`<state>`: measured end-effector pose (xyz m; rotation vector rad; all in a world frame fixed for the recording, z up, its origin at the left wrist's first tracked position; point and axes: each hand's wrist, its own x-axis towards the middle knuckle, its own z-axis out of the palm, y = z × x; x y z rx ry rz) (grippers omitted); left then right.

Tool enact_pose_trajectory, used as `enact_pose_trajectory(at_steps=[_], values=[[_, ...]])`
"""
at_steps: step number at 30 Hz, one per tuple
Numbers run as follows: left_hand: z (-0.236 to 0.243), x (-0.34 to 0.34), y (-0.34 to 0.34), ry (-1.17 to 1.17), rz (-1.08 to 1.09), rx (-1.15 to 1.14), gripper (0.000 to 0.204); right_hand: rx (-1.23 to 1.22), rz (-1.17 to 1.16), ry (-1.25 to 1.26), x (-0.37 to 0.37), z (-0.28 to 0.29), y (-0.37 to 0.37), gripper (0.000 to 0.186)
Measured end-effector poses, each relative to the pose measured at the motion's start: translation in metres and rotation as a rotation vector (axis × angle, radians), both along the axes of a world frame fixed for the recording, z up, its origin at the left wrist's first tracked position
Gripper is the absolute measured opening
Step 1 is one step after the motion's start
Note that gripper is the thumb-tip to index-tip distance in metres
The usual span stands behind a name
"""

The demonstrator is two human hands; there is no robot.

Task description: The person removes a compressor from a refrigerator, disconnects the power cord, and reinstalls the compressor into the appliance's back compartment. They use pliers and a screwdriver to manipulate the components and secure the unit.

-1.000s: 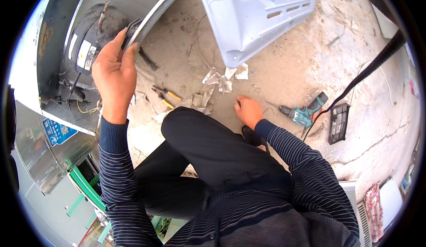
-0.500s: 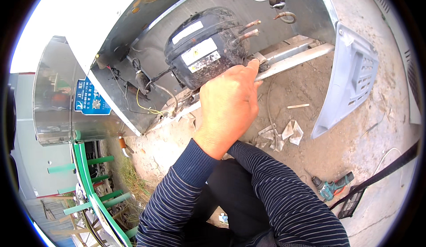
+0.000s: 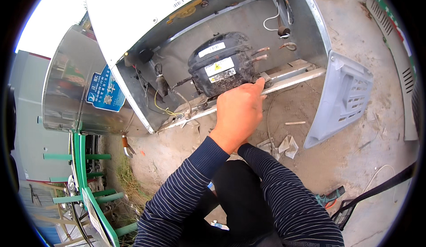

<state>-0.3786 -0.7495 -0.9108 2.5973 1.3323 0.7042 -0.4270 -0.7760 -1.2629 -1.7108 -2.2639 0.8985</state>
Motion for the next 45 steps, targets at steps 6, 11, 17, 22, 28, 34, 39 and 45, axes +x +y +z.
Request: enact_pose_trajectory(at_steps=[6, 11, 17, 22, 28, 34, 39, 45], values=[[0.003, -0.001, -0.004, -0.009, -0.012, -0.019, 0.036, -0.005, -0.025, 0.03, 0.022, -0.005, -0.007, 0.06], [0.001, 0.002, 0.0, -0.006, 0.001, -0.045, 0.035, -0.172, -0.129, 0.423, 0.106, 0.031, -0.067, 0.057], [0.005, -0.01, 0.0, 0.009, 0.007, -0.065, 0.033, -0.769, -0.476, 1.07, 0.247, 0.25, -0.164, 0.026], [0.009, -0.011, 0.001, 0.004, -0.041, -0.081, 0.033, -0.728, -0.499, 1.355, 0.292, 0.372, -0.173, 0.021], [0.002, -0.014, 0.001, -0.011, -0.029, -0.048, 0.031, -0.348, -0.313, 0.624, 0.297, 0.435, -0.077, 0.019], [0.0, -0.008, 0.001, 0.014, -0.019, -0.031, 0.028, -0.262, -0.148, 0.123, 0.279, 0.466, -0.015, 0.022], [-0.006, -0.011, 0.001, -0.002, -0.021, 0.006, 0.03, -0.239, 0.017, -0.174, 0.273, 0.483, 0.006, 0.027], [-0.006, -0.013, 0.002, -0.012, -0.033, 0.012, 0.034, -0.202, 0.15, -0.415, 0.256, 0.508, 0.015, 0.03]])
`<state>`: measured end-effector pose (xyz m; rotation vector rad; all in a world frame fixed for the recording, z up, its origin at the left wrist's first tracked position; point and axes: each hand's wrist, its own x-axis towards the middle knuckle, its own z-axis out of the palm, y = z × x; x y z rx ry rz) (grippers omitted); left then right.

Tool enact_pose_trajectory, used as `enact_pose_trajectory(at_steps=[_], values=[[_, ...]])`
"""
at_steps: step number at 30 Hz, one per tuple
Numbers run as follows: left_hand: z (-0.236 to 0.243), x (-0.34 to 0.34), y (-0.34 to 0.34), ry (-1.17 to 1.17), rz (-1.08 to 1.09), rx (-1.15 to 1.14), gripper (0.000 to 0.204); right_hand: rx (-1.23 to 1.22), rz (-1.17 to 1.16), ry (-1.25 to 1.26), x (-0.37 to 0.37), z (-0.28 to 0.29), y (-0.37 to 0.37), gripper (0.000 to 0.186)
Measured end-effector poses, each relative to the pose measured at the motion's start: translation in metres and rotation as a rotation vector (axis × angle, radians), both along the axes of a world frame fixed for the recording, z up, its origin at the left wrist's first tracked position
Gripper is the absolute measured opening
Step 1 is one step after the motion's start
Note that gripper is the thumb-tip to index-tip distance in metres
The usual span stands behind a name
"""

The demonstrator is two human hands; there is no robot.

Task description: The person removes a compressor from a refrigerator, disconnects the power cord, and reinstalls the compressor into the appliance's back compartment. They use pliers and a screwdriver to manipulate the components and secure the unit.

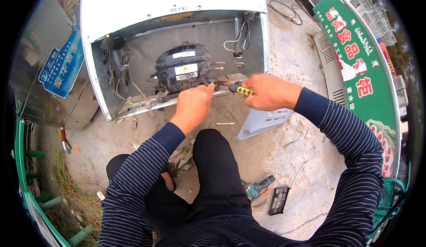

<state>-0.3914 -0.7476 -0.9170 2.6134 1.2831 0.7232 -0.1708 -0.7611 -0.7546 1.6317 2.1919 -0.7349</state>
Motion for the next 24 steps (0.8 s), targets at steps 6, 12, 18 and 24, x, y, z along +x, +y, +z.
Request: enact_pose_trajectory(at_steps=[6, 12, 18, 24], values=[[-0.002, -0.001, 0.001, -0.01, -0.002, 0.0, 0.035, 0.017, 0.089, -0.153, -0.015, 0.012, 0.007, 0.029], [-0.003, 0.001, 0.0, -0.014, -0.009, 0.012, 0.036, 0.158, 0.268, -0.13, -0.006, 0.002, 0.009, 0.024], [-0.004, 0.001, -0.002, -0.04, -0.008, 0.022, 0.041, 0.134, 0.075, -0.147, -0.008, 0.004, 0.006, 0.024], [0.004, -0.004, -0.002, 0.02, -0.008, 0.016, 0.034, 0.164, 0.166, -0.336, 0.005, -0.011, 0.025, 0.032]])
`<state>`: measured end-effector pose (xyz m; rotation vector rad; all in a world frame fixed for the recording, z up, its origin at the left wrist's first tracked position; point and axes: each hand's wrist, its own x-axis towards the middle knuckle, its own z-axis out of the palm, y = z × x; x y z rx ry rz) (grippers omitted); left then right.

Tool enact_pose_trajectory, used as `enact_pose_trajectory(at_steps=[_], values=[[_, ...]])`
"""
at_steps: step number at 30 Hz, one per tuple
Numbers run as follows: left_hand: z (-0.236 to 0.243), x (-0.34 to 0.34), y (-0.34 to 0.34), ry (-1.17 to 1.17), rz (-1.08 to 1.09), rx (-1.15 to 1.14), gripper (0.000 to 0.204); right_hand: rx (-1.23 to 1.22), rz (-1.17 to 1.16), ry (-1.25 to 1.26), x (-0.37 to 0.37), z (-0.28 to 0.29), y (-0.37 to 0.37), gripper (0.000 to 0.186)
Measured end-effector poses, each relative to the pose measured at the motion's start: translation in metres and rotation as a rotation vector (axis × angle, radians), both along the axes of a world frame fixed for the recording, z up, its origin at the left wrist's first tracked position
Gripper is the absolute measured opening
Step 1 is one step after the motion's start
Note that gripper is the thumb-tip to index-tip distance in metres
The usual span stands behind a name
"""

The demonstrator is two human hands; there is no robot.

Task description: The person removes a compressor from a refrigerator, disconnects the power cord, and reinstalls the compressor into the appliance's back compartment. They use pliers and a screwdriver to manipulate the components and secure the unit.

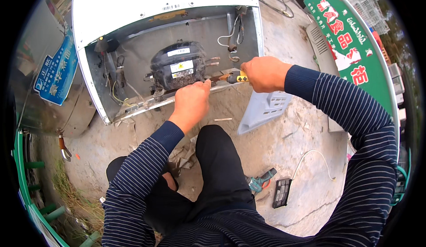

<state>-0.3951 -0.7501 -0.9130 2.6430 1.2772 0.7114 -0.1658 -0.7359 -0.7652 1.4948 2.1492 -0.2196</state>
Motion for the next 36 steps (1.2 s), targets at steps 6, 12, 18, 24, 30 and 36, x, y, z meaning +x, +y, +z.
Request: enact_pose_trajectory(at_steps=[6, 12, 18, 24, 30, 36], values=[[-0.001, -0.005, -0.003, -0.015, -0.064, -0.034, 0.04, 0.24, 0.267, -0.026, 0.04, -0.025, 0.026, 0.019], [0.008, -0.019, -0.027, 0.034, -0.176, -0.14, 0.032, 0.38, 0.363, -0.03, 0.062, -0.042, 0.031, 0.018], [0.015, -0.032, -0.044, 0.088, -0.207, -0.285, 0.027, 0.504, 0.348, 0.066, 0.049, -0.048, -0.001, 0.026], [0.023, -0.049, -0.064, 0.163, -0.181, -0.431, 0.032, 0.691, 0.299, -0.015, 0.042, -0.009, -0.085, 0.02], [0.02, -0.083, -0.076, 0.322, -0.108, -0.608, 0.04, -0.15, -0.493, 0.338, 0.065, -0.113, -0.226, 0.027], [-0.011, -0.084, -0.065, 0.443, -0.05, -0.716, 0.037, -0.443, -0.836, 0.156, 0.078, -0.279, -0.405, 0.05]])
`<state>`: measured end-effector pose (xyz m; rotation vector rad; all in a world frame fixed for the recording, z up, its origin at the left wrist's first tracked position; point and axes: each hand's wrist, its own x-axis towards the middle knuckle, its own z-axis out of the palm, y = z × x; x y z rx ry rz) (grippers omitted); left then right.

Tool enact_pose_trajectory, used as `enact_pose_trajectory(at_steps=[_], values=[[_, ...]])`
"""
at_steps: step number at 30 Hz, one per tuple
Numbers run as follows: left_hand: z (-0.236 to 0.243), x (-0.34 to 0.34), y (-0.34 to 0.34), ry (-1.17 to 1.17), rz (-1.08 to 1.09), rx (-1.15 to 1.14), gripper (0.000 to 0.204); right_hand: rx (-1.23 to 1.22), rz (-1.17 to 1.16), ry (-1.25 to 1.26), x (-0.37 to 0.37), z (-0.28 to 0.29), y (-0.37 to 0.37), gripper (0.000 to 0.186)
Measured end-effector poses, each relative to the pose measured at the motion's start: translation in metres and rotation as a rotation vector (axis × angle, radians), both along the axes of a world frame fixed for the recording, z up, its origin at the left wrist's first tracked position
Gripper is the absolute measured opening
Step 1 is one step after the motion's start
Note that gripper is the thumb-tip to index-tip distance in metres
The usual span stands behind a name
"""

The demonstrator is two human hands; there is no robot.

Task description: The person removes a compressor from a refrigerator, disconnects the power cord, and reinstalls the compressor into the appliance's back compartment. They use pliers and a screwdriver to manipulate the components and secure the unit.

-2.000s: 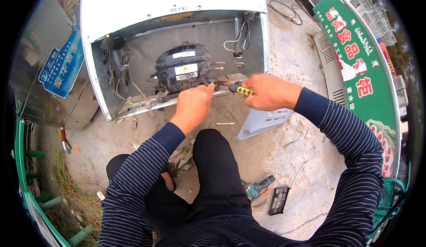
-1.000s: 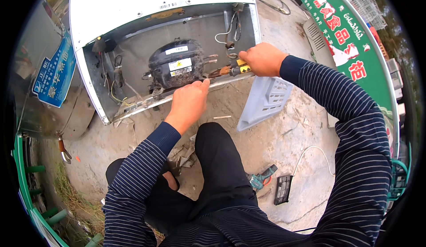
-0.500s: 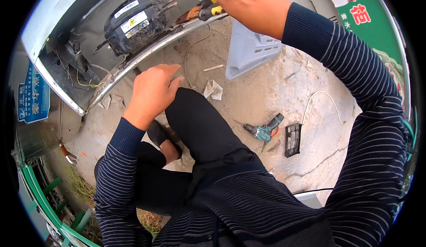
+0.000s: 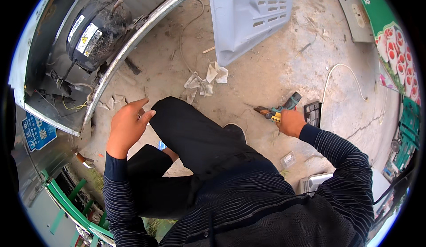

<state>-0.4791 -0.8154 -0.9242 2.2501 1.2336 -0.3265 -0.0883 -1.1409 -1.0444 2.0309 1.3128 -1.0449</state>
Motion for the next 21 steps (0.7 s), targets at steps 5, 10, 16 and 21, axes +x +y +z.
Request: enact_pose_trajectory(at_steps=[5, 10, 16, 21], values=[[-0.154, -0.032, 0.047, -0.068, 0.154, -0.066, 0.022, 0.288, 0.062, 0.055, -0.025, 0.003, 0.029, 0.068], [-0.282, -0.004, 0.018, -0.119, 0.183, -0.131, 0.021, 0.548, -0.366, 0.293, 0.013, 0.018, 0.056, 0.047], [-0.315, 0.06, -0.02, 0.045, 0.327, -0.005, 0.021, 0.475, -0.488, 0.222, 0.029, 0.012, -0.022, 0.031], [-0.326, 0.059, -0.025, 0.06, 0.294, 0.12, 0.021, 0.445, -0.38, 0.286, 0.006, 0.02, -0.014, 0.026]])
